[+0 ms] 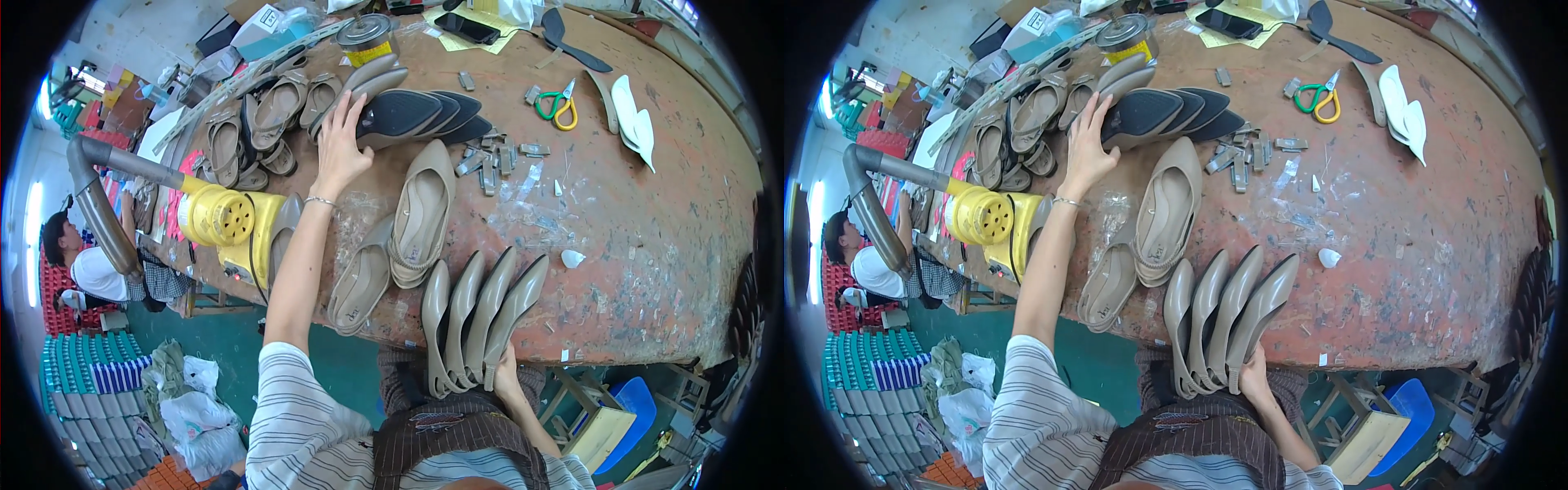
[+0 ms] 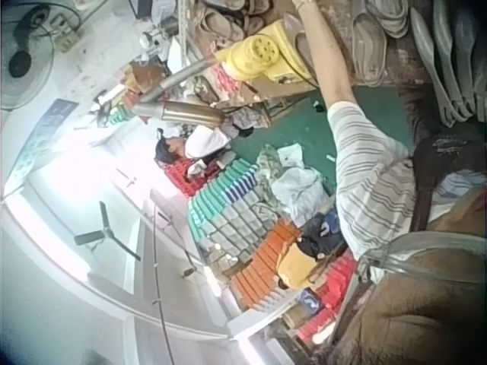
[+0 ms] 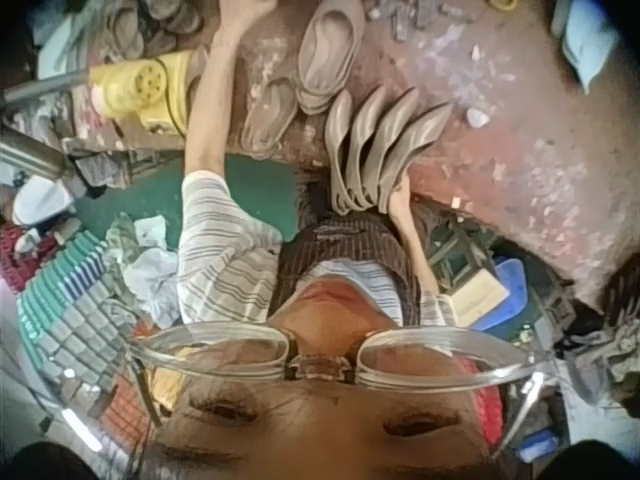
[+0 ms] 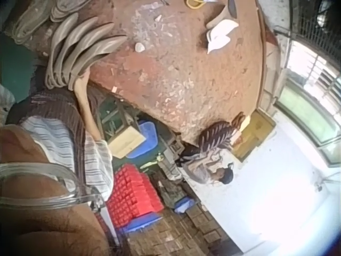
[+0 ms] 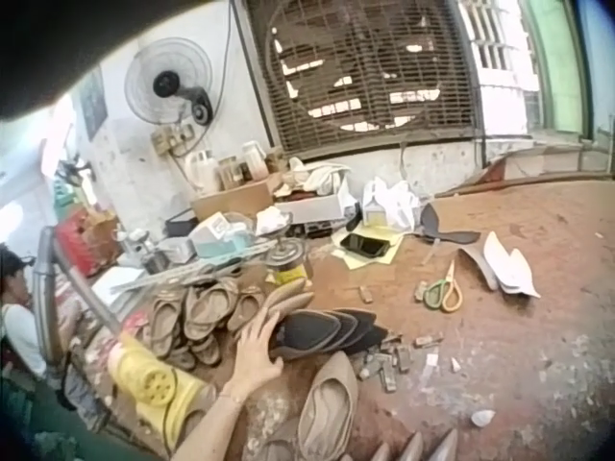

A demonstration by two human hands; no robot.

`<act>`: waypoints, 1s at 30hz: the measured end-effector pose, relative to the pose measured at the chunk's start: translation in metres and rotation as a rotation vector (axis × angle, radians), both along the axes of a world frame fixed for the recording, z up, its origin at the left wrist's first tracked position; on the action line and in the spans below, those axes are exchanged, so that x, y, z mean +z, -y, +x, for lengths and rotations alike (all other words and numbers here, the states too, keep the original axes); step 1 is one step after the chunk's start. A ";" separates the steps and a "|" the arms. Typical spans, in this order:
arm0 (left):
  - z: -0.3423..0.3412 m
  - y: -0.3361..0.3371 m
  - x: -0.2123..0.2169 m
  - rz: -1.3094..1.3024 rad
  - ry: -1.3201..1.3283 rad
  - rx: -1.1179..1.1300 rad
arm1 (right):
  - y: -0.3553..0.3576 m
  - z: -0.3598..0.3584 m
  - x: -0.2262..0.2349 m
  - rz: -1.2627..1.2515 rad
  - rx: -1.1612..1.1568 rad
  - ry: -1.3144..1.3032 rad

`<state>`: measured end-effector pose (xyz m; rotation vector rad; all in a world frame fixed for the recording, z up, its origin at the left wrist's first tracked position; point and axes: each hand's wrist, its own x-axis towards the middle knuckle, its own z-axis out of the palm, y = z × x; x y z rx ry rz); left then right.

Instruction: Applying adhesive and attaching metal buckles to the front of women's shoes.

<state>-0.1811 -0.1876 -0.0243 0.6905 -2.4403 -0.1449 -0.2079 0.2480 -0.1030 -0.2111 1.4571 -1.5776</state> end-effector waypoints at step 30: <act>0.019 0.060 -0.040 0.183 -0.815 0.292 | -0.001 -0.007 -0.008 -0.082 0.125 -0.050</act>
